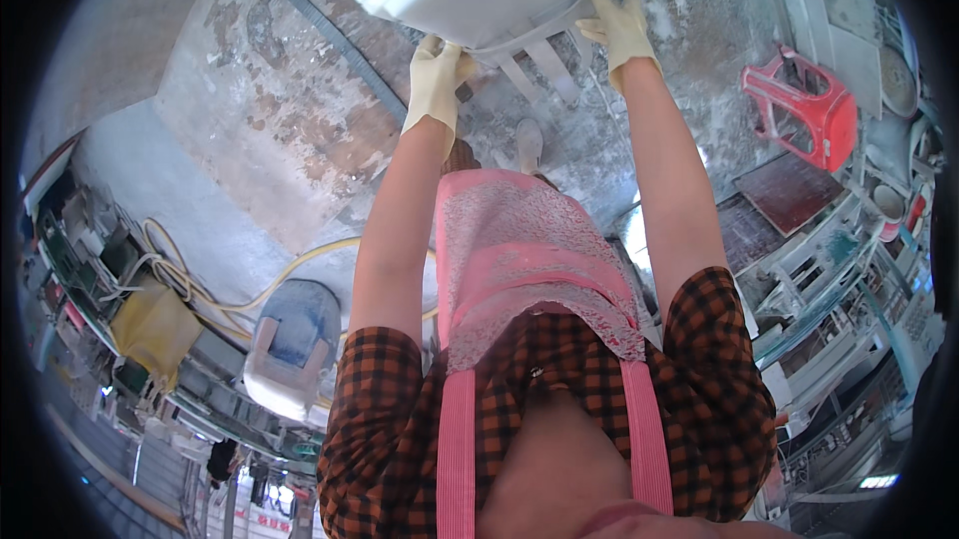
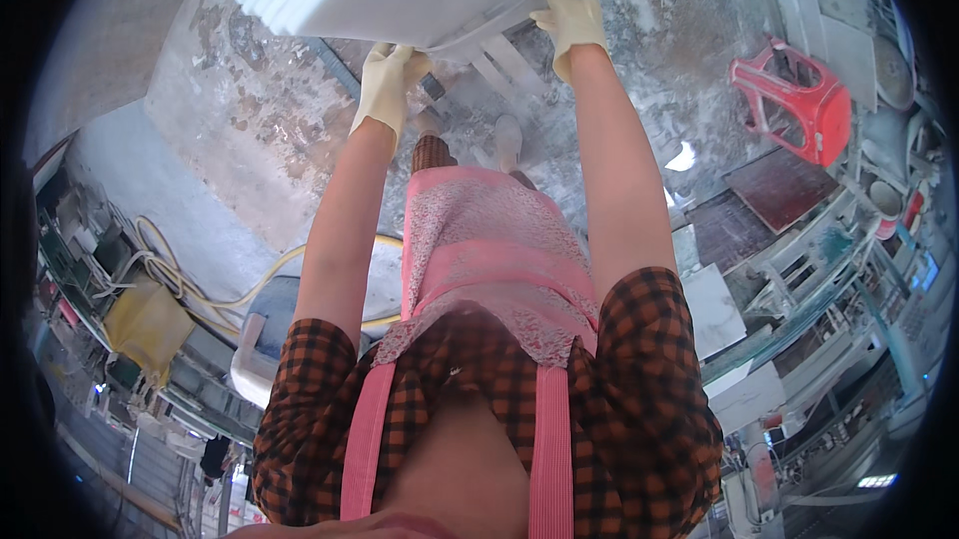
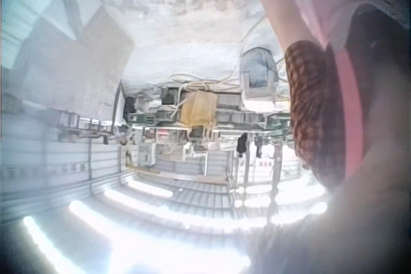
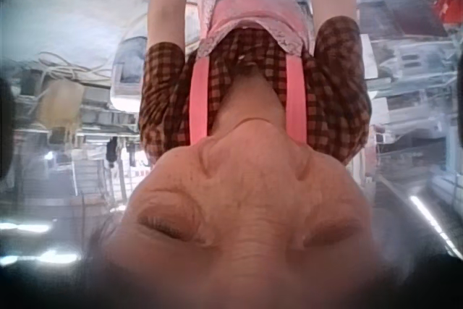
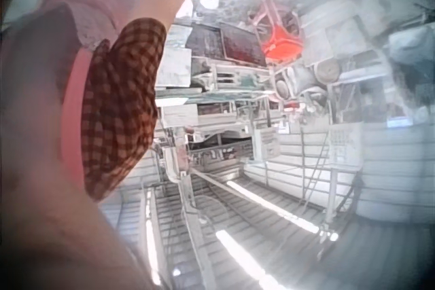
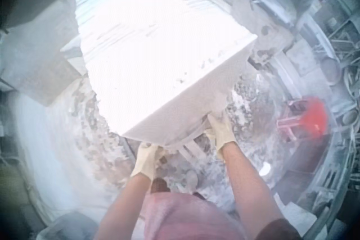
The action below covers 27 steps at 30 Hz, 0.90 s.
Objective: The person repeatedly picks white rectangular tiles from a conveyor belt and stacks them on a growing pile. The person wears gloves and an apron, and the camera is head-mounted, showing hands and the work area.
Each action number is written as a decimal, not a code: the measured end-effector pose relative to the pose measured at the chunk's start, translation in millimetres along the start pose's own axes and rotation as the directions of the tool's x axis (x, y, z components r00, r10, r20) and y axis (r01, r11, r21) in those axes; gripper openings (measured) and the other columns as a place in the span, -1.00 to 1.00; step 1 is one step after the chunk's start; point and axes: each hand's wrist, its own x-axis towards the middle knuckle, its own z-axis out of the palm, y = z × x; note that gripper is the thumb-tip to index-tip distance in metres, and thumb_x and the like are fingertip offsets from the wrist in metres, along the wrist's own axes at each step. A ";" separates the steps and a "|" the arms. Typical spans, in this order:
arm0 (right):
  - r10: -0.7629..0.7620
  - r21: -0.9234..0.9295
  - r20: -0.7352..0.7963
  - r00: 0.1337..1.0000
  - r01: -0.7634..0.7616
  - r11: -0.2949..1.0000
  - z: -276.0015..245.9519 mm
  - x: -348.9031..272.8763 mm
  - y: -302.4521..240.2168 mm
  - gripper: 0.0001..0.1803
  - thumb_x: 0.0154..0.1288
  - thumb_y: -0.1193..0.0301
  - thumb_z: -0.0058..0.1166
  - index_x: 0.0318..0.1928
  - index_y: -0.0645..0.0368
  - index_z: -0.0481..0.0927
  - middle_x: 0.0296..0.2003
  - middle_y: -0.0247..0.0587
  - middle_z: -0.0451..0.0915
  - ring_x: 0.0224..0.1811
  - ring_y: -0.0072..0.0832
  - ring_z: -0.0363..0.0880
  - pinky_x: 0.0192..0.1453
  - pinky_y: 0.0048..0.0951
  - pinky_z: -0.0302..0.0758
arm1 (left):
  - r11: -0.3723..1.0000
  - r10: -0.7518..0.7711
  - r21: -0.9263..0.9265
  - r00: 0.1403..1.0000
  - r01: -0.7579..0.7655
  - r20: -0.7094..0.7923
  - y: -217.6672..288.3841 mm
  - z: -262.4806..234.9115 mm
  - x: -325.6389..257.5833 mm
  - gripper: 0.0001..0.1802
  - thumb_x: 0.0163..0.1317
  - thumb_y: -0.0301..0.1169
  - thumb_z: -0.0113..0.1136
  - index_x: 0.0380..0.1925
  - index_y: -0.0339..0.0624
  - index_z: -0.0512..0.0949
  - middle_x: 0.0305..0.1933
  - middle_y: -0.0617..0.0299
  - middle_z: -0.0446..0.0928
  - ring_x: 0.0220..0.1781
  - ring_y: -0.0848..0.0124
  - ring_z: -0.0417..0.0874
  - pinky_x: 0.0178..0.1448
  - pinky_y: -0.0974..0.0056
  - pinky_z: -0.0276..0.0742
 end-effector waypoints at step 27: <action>0.042 -0.037 -0.012 0.999 -0.042 0.998 43.2 -22.9 24.3 0.08 0.34 0.46 0.15 0.54 0.12 -0.44 0.38 0.11 0.14 0.03 -0.20 0.54 -0.04 -0.21 0.68 | 0.990 -0.113 -0.096 0.991 0.106 -0.077 -0.6 -11.5 25.2 -0.22 0.08 -0.52 0.23 0.36 -0.34 0.23 -0.02 0.01 0.60 -0.11 0.32 0.70 0.08 0.34 0.60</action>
